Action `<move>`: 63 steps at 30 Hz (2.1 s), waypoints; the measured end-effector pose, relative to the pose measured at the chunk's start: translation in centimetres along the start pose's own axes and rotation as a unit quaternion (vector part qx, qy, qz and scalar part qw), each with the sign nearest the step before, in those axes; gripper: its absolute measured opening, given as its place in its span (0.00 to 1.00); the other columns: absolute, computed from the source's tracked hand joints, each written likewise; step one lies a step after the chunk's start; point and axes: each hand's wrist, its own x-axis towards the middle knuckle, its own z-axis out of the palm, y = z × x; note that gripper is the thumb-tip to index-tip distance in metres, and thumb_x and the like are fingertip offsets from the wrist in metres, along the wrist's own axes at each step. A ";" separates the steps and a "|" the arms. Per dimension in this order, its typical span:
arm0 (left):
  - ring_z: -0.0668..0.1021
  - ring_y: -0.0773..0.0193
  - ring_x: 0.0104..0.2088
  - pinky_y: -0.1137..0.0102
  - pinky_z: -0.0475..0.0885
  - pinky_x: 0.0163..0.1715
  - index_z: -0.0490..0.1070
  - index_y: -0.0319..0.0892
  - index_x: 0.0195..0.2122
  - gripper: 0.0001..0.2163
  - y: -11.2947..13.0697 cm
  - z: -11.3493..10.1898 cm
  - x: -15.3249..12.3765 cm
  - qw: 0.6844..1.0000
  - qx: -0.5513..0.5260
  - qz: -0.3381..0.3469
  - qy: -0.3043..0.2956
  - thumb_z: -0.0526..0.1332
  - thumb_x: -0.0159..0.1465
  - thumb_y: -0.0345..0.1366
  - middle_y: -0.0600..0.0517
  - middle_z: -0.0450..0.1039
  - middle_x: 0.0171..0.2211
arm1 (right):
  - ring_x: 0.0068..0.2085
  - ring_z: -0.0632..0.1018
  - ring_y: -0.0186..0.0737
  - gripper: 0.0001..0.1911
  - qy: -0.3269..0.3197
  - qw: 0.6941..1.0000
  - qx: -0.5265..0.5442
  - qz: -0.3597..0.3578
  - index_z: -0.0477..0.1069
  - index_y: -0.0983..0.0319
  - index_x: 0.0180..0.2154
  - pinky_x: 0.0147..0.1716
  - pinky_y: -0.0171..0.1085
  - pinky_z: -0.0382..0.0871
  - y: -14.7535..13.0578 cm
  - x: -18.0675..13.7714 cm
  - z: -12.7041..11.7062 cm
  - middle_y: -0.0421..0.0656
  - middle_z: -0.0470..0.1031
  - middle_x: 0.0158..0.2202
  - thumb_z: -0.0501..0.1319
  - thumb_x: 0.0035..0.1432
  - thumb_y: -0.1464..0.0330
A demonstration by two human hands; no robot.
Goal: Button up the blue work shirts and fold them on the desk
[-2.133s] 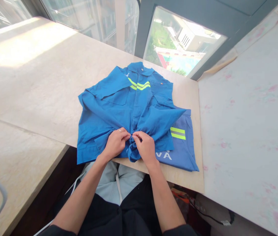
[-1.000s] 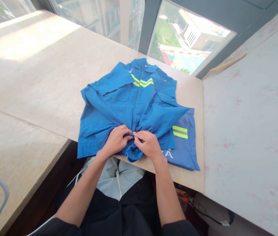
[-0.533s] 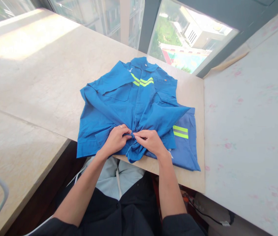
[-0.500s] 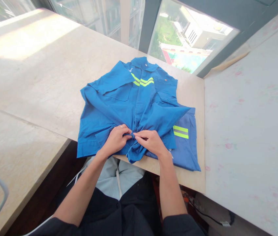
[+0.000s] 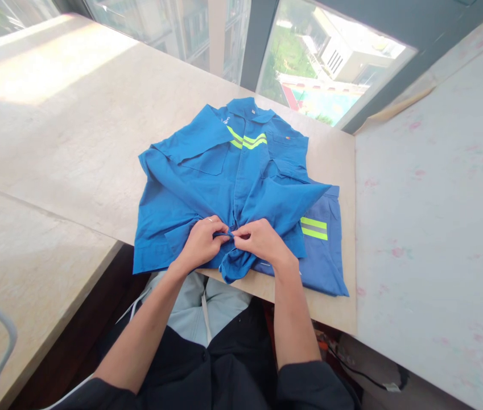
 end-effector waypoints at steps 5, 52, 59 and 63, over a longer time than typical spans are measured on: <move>0.75 0.61 0.36 0.67 0.67 0.38 0.77 0.43 0.30 0.04 0.0 0.0 0.0 1.000 -0.003 0.005 0.000 0.63 0.59 0.29 0.51 0.75 0.32 | 0.28 0.80 0.41 0.09 -0.013 1.000 0.008 -0.012 0.84 0.61 0.33 0.24 0.32 0.69 0.4 0.3 -0.2 0.39 0.83 0.31 0.63 0.52 0.71; 0.78 0.55 0.27 0.69 0.64 0.28 0.68 0.43 0.50 0.20 2.4 -1.8 -1.1 0.979 0.163 -0.120 0.023 0.58 0.64 0.51 0.50 0.75 0.25 | 0.28 0.64 0.41 0.12 0.149 0.916 0.372 -0.024 0.57 0.58 0.22 0.28 0.40 0.61 1.2 -3.3 1.4 0.42 0.59 0.26 0.55 0.49 0.59; 0.76 0.50 0.46 0.63 0.68 0.41 0.69 0.44 0.52 0.18 4.3 -1.8 1.6 0.972 0.198 -0.014 0.124 0.64 0.61 0.41 0.41 0.74 0.46 | 0.31 0.67 0.42 0.12 0.046 0.929 0.357 -0.081 0.64 0.58 0.23 0.33 0.41 0.62 -0.7 -3.2 -0.6 0.42 0.65 0.28 0.62 0.51 0.60; 0.71 0.48 0.56 0.57 0.64 0.51 0.74 0.44 0.48 0.13 4.0 -1.5 2.6 0.974 0.153 0.025 0.166 0.62 0.61 0.32 0.41 0.71 0.54 | 0.32 0.70 0.43 0.14 -0.017 0.936 0.337 -0.096 0.66 0.58 0.23 0.34 0.41 0.65 -1.5 -3.5 -1.8 0.42 0.68 0.28 0.63 0.52 0.56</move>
